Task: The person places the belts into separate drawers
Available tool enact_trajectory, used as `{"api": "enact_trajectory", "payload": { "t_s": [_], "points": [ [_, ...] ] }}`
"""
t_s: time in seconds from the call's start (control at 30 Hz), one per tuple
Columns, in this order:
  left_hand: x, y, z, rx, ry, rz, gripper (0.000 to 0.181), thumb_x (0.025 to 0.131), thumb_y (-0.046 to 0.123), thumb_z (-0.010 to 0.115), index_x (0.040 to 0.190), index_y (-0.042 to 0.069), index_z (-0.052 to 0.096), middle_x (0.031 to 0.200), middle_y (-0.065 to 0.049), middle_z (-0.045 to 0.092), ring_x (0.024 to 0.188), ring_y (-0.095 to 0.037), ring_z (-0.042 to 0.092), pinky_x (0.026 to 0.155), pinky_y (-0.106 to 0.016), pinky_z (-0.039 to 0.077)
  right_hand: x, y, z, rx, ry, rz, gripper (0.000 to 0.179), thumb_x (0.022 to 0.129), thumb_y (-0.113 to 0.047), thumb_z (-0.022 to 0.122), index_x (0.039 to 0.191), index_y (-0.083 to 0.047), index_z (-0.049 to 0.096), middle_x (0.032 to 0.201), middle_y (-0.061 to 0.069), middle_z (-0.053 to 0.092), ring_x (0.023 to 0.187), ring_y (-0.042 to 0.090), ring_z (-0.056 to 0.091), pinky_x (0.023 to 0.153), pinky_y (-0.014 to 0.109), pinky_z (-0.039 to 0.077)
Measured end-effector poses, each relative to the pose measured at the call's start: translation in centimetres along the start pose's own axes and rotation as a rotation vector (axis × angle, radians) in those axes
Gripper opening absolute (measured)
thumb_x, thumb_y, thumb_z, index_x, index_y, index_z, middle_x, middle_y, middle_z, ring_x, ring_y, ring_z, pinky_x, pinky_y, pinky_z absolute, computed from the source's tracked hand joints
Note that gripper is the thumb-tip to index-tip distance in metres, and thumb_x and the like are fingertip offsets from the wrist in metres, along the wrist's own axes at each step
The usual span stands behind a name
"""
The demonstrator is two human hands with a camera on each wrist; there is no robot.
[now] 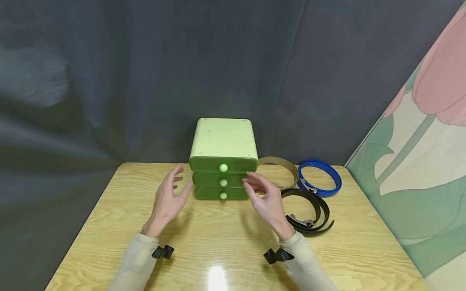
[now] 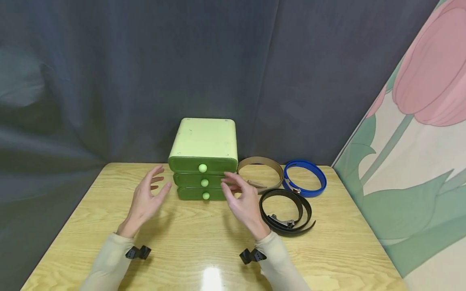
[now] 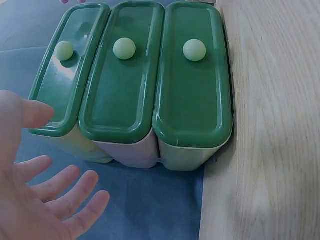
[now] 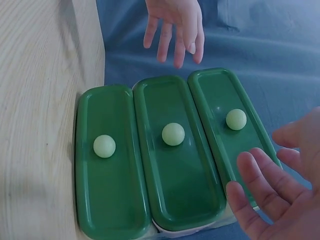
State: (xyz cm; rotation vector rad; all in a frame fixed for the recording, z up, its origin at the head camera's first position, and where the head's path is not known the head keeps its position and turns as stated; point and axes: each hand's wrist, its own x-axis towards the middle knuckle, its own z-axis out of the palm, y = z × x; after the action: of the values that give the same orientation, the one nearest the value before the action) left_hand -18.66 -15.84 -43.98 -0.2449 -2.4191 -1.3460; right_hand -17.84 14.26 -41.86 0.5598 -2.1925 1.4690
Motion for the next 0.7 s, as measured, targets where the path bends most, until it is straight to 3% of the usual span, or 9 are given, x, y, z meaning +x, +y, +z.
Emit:
{"api": "enact_trajectory", "payload": {
  "t_s": [0.23,0.5,0.7],
  "points": [
    [0.2,0.2,0.4,-0.059,-0.027,-0.011,0.065,0.103,0.018,0.07,0.161,0.012,0.043,0.155,-0.018,0.055,0.134,-0.04,0.061,0.107,-0.058,0.053,0.4,-0.2,0.8,0.024,-0.016,0.02,0.034,0.1,-0.006,0.074,0.133,0.001,0.07,0.115,0.012,0.081,0.088,0.033,0.078,0.085,0.027,0.063],
    [0.6,0.4,1.2,-0.071,-0.037,-0.009,0.068,0.101,0.017,0.073,0.161,0.013,0.043,0.158,-0.017,0.053,0.139,-0.042,0.058,0.109,-0.058,0.053,0.9,-0.4,1.6,0.029,-0.037,0.049,0.033,0.103,-0.011,0.072,0.135,-0.005,0.071,0.117,0.01,0.081,0.088,0.024,0.078,0.084,0.028,0.063],
    [0.8,0.7,1.5,-0.104,-0.049,-0.017,0.07,0.101,0.017,0.073,0.163,0.014,0.041,0.158,-0.015,0.053,0.138,-0.041,0.059,0.107,-0.058,0.053,1.3,-0.6,2.0,0.033,-0.05,0.043,0.031,0.103,-0.012,0.072,0.134,-0.006,0.072,0.116,0.01,0.08,0.089,0.027,0.078,0.083,0.027,0.062]
  ]
}}
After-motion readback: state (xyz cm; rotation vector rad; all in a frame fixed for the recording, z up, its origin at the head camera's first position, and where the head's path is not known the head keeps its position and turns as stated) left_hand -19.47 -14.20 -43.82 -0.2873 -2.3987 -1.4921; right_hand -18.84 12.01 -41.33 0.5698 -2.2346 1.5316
